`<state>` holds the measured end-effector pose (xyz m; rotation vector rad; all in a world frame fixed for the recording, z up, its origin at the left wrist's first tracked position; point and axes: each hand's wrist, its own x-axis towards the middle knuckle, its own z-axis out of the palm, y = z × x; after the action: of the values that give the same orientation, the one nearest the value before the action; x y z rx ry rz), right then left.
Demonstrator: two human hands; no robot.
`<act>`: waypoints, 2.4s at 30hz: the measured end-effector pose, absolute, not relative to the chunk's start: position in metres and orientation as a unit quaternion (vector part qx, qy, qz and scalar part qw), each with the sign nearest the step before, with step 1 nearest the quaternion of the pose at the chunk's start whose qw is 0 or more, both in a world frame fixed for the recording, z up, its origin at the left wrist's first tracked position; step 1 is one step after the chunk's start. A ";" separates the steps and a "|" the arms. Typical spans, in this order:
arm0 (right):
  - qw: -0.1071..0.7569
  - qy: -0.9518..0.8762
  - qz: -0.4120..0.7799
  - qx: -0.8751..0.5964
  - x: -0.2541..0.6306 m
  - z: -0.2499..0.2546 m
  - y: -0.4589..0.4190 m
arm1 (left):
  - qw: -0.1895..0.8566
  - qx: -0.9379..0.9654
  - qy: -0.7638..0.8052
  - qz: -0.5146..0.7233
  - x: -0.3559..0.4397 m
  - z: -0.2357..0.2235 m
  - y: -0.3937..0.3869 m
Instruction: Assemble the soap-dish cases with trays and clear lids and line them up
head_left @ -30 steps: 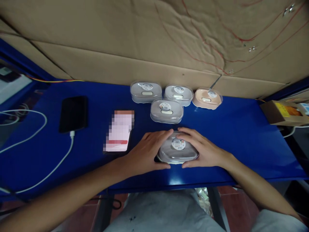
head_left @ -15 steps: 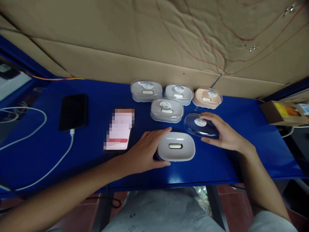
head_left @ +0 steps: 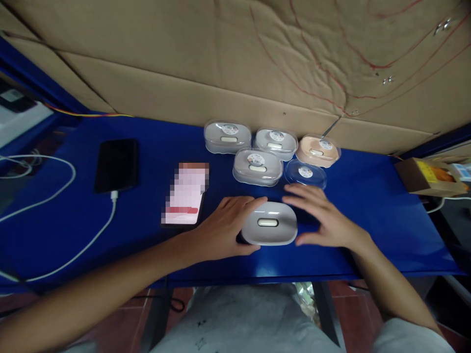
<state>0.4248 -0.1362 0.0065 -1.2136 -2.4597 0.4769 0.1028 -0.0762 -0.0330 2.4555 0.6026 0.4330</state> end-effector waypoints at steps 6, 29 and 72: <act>0.176 -0.894 0.199 -0.361 0.393 -0.005 -0.144 | 0.291 0.911 0.240 0.166 0.102 -0.035 -0.075; 0.109 -0.832 0.147 -0.523 0.443 0.017 -0.144 | 0.321 0.928 0.153 0.106 0.091 -0.016 -0.072; 0.026 -0.859 0.250 -0.445 0.419 0.019 -0.172 | 0.168 0.888 0.357 0.235 0.095 -0.030 -0.041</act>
<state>0.4194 -0.1724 0.0187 -1.3768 -2.6567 0.7724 0.0953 -0.0406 -0.0296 2.5264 1.0146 0.6697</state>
